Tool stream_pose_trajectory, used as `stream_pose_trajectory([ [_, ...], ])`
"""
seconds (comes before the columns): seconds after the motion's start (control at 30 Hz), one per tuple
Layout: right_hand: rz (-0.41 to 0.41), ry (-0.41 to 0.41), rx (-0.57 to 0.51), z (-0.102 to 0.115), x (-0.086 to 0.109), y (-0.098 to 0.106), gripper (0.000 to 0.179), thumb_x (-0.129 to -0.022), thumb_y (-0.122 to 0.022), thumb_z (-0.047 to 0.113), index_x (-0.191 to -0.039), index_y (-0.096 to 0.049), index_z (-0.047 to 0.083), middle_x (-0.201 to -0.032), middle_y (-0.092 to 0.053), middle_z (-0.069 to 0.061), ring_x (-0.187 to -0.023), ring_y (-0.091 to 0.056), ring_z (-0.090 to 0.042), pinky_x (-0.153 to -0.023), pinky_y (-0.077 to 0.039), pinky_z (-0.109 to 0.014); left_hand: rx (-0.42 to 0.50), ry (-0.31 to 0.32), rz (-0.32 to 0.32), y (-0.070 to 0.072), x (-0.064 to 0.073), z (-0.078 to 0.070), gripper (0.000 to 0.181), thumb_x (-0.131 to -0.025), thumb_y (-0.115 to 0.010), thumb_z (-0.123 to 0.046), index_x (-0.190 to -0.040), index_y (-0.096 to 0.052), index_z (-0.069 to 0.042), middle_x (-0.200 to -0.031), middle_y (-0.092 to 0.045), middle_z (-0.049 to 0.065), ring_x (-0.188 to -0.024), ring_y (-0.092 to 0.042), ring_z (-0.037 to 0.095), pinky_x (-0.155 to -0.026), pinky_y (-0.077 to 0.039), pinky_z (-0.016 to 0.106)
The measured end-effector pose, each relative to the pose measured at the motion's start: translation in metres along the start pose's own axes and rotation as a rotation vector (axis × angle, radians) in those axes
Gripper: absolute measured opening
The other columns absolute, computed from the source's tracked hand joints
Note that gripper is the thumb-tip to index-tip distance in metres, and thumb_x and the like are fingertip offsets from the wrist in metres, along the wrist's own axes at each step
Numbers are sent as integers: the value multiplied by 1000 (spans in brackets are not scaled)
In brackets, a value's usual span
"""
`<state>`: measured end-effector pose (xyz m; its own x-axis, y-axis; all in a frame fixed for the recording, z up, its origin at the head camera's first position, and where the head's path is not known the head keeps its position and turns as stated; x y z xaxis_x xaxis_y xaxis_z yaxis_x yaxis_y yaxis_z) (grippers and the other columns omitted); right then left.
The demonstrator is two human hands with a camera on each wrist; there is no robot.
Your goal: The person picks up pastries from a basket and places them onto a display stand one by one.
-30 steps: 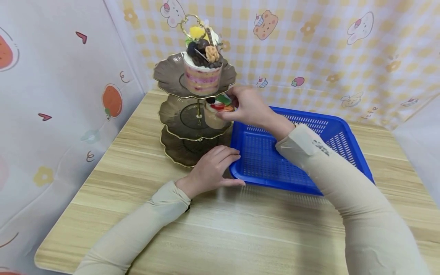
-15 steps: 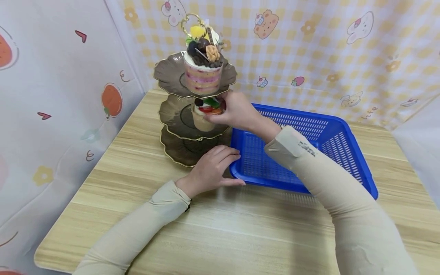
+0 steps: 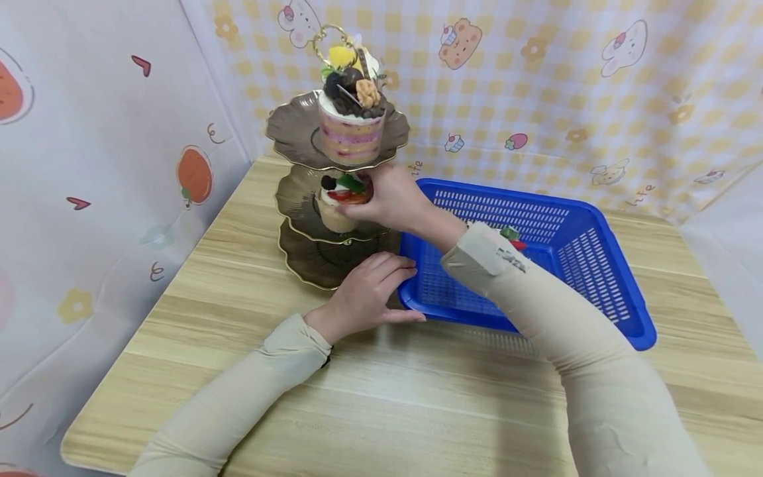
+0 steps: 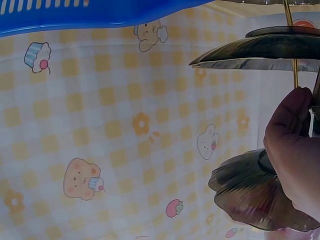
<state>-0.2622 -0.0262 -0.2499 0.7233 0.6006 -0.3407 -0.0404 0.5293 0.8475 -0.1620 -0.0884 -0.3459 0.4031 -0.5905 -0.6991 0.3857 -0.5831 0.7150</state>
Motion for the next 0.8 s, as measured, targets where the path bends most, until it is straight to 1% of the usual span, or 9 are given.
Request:
stream_pose_trajectory([
  [0.1,-3,3,27,2,-1,-2,43,-76,-77,39,-103,-67,7,-94,-72,-8,-84,-65,-21,-76,-51,-36,-4,-2,-4,0,0,0,66,-66,-80,-58,-102,-70,-3,-105,-69,7,-100,-62,20,-94,-50,32],
  [0.3,18,-24,26,2,-3,-7,39,-77,-75,38,-99,-65,7,-90,-70,-6,-80,-63,-20,-73,-51,-35,1,0,-6,0,0,0,65,-66,-80,-57,-101,-70,-3,-105,-69,7,-98,-62,20,-92,-50,32],
  [0.43,21,-43,41,2,-2,-8,41,-77,-75,40,-99,-64,7,-89,-70,-7,-80,-64,-20,-73,-51,-35,4,0,1,1,-1,-1,65,-66,-80,-56,-101,-70,-3,-105,-69,7,-98,-62,20,-93,-49,32],
  [0.57,34,-54,29,2,-2,-8,42,-77,-76,41,-99,-64,8,-87,-70,-6,-78,-63,-19,-71,-50,-34,5,1,2,1,-1,-1,65,-66,-80,-56,-102,-70,-3,-104,-69,7,-98,-62,20,-93,-49,32],
  [0.7,30,-50,10,2,-2,-8,43,-77,-76,43,-100,-64,9,-81,-66,-4,-72,-58,-17,-66,-47,-32,7,3,4,1,-1,0,65,-66,-80,-57,-101,-70,-3,-104,-69,7,-98,-62,20,-93,-49,32],
  [0.8,20,-44,6,2,-2,-9,41,-77,-76,44,-97,-64,10,-76,-62,-2,-68,-54,-15,-62,-43,-30,8,4,6,1,-1,0,65,-67,-79,-57,-101,-70,-3,-104,-69,7,-98,-62,20,-93,-49,31],
])
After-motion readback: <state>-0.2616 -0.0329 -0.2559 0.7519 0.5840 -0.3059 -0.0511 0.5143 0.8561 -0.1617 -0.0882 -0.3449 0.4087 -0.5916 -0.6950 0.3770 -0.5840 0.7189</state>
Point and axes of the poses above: each hand's wrist, its own x-axis away from the middle knuckle, its own y-axis out of the back of the hand, z = x × y, the point moved 3 cm from there along -x, towards the middle knuckle
